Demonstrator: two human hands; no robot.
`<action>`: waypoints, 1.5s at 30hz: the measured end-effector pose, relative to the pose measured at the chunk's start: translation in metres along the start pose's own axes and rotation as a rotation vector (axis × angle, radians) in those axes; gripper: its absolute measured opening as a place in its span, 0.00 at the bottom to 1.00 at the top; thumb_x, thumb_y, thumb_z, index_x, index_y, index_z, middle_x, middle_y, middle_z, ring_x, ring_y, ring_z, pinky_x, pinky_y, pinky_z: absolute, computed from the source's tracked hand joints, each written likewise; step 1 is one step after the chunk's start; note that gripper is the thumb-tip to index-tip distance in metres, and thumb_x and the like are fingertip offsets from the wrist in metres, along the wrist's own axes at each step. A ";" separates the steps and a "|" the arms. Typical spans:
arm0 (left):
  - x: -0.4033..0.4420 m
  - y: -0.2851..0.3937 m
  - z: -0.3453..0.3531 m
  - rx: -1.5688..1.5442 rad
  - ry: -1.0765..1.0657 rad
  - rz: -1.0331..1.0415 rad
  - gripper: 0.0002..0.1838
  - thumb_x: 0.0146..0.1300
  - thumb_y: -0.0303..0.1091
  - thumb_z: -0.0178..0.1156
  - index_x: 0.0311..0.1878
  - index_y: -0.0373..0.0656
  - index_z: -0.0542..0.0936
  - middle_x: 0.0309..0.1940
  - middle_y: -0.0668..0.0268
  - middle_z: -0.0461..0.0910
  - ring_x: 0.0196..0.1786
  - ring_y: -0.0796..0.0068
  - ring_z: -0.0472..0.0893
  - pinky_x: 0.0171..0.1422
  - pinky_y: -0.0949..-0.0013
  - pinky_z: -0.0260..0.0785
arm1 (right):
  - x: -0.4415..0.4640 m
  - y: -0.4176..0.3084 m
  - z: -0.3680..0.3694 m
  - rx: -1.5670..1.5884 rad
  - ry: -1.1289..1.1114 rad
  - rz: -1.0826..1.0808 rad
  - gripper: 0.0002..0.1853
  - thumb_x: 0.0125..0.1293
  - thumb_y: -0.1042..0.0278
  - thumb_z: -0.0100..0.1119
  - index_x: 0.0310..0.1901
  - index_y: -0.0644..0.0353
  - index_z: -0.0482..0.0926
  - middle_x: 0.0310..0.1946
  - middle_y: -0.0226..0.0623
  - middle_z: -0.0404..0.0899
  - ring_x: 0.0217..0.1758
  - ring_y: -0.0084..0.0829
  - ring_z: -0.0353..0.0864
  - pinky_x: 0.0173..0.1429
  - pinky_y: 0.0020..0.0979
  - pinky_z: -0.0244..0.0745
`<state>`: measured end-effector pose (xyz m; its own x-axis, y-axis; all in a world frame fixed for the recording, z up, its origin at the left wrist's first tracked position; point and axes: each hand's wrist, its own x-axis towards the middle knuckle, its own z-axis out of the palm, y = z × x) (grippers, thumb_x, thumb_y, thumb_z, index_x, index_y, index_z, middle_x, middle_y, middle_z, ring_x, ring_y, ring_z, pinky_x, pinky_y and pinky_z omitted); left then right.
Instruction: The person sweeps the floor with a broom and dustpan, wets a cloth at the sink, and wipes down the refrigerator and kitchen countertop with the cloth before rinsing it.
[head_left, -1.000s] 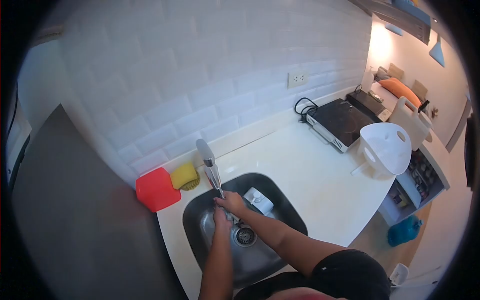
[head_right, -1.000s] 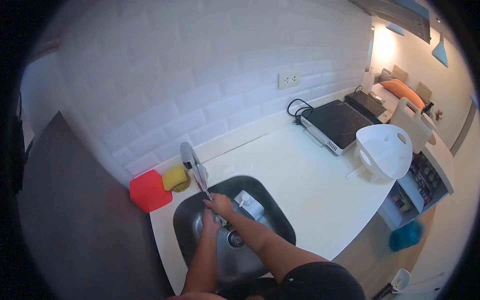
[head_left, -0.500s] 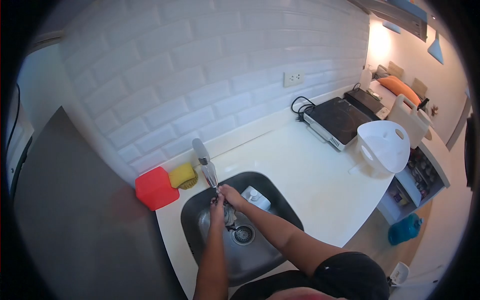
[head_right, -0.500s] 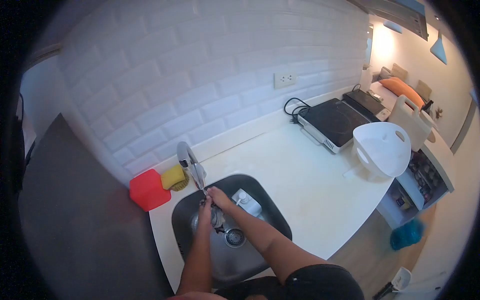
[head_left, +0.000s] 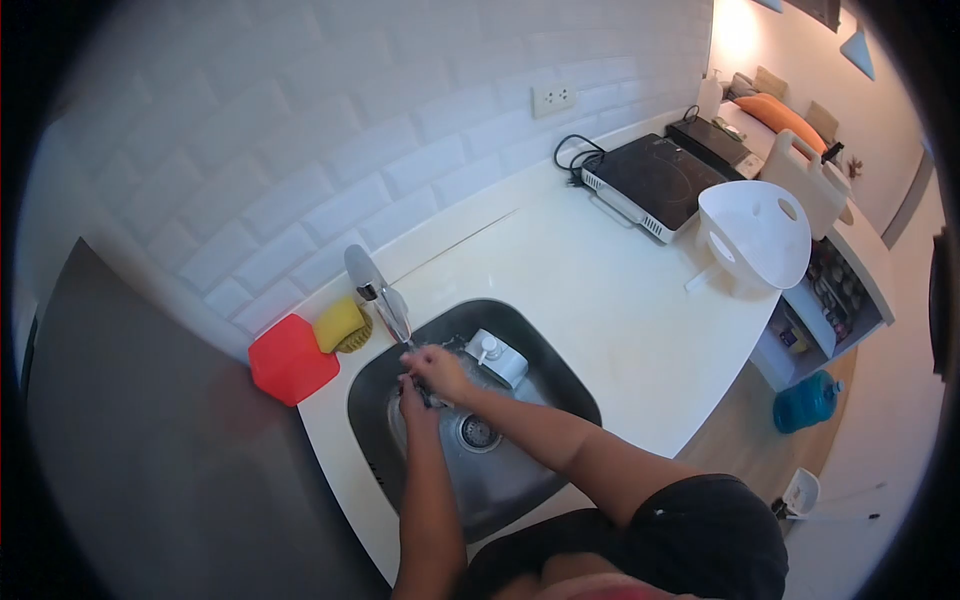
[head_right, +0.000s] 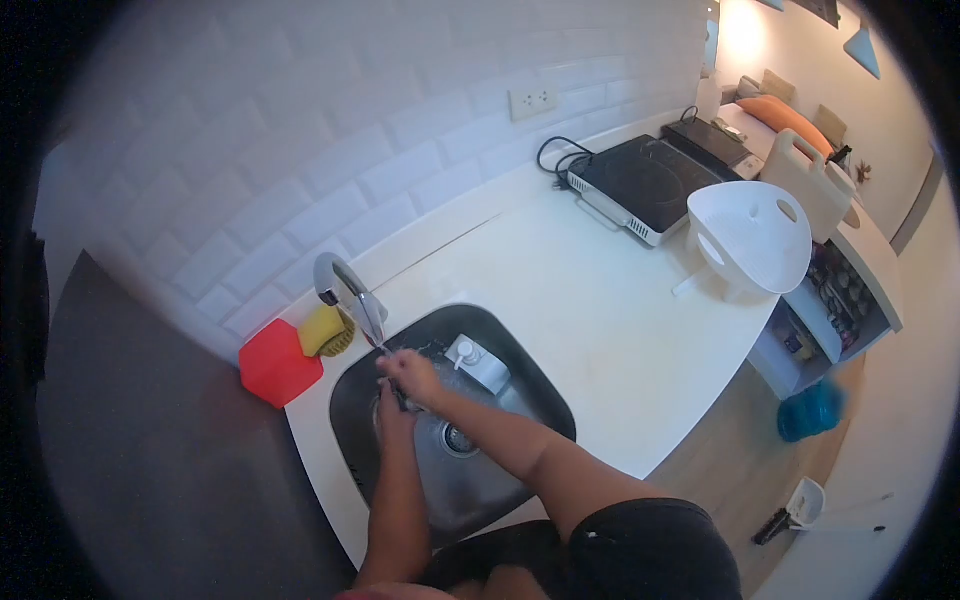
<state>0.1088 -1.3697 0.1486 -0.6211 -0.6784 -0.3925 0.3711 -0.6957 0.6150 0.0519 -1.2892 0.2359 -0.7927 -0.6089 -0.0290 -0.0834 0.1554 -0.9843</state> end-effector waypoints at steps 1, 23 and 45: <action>0.028 -0.009 -0.014 -0.175 -0.557 0.007 0.13 0.70 0.42 0.46 0.48 0.44 0.73 0.46 0.62 0.74 0.48 0.67 0.76 0.56 0.59 0.70 | -0.006 0.001 0.010 0.001 0.003 0.006 0.23 0.60 0.45 0.56 0.26 0.61 0.78 0.24 0.43 0.78 0.31 0.35 0.79 0.37 0.36 0.73; -0.018 0.009 0.064 0.258 0.023 0.061 0.21 0.69 0.48 0.47 0.47 0.37 0.74 0.44 0.61 0.76 0.44 0.68 0.76 0.48 0.65 0.69 | 0.039 -0.011 -0.031 -0.543 -0.027 -0.231 0.15 0.60 0.54 0.54 0.37 0.58 0.79 0.37 0.41 0.80 0.41 0.41 0.79 0.44 0.37 0.71; -0.004 0.023 0.030 1.379 -0.456 0.748 0.18 0.59 0.37 0.59 0.46 0.32 0.74 0.41 0.51 0.73 0.44 0.54 0.73 0.50 0.59 0.66 | 0.044 -0.016 -0.039 -0.301 -0.252 -0.093 0.20 0.62 0.54 0.55 0.37 0.66 0.81 0.28 0.44 0.80 0.32 0.32 0.79 0.41 0.34 0.73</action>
<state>0.0988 -1.3758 0.1843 -0.8308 -0.4515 0.3255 -0.0411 0.6330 0.7730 -0.0047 -1.2881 0.2569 -0.6040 -0.7967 -0.0210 -0.3499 0.2888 -0.8911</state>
